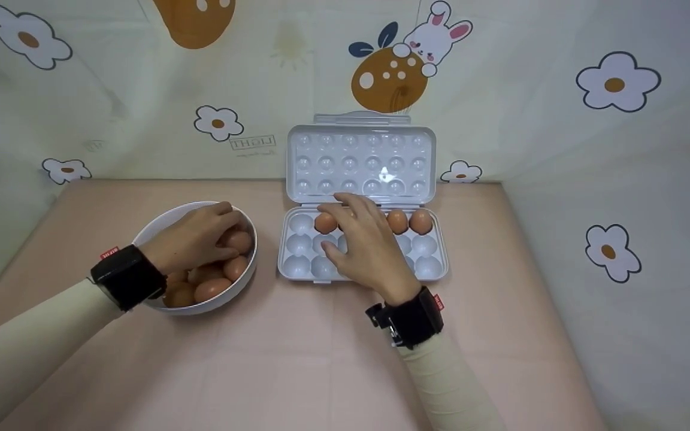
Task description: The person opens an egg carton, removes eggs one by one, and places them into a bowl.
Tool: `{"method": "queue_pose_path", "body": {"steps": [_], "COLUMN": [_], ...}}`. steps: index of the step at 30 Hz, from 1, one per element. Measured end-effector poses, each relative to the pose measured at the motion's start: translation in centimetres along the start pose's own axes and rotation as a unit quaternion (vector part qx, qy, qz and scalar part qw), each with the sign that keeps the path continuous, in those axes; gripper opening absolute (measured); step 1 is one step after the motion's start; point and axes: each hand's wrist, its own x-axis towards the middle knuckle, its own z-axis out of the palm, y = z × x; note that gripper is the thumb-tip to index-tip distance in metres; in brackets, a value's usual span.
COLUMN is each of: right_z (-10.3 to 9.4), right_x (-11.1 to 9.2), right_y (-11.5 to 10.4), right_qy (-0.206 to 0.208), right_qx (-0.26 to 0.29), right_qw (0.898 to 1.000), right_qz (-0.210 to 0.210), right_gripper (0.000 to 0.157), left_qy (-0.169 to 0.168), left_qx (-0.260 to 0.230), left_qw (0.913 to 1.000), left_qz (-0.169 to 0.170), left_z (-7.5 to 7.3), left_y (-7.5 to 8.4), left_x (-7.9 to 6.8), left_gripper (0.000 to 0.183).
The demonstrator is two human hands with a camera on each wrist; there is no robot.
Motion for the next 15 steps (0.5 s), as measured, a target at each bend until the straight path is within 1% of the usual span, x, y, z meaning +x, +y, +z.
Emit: {"method": "queue_pose_path", "body": {"steps": [4, 9, 12, 15], "right_z": [0.0, 0.0, 0.0, 0.0], "right_x": [0.0, 0.1, 0.1, 0.1], "right_y": [0.0, 0.1, 0.1, 0.3], "right_qy": [0.002, 0.010, 0.010, 0.008], "right_qx": [0.001, 0.002, 0.002, 0.000], "right_qw": [1.000, 1.000, 1.000, 1.000], "right_qz": [-0.003, -0.012, -0.011, -0.010], "right_gripper": [0.053, 0.052, 0.053, 0.053], "left_qy": [0.003, 0.016, 0.021, 0.034], "left_qx": [-0.011, -0.017, -0.020, -0.034], "left_qw": [0.9999, 0.9993, 0.9993, 0.9986], "left_qz": [0.013, 0.029, 0.023, 0.021], "left_z": [0.2, -0.2, -0.6, -0.9], "left_y": [-0.2, -0.3, 0.0, 0.5], "left_x": [-0.1, -0.1, -0.3, -0.7], "left_gripper": [0.032, 0.027, 0.028, 0.031]}}
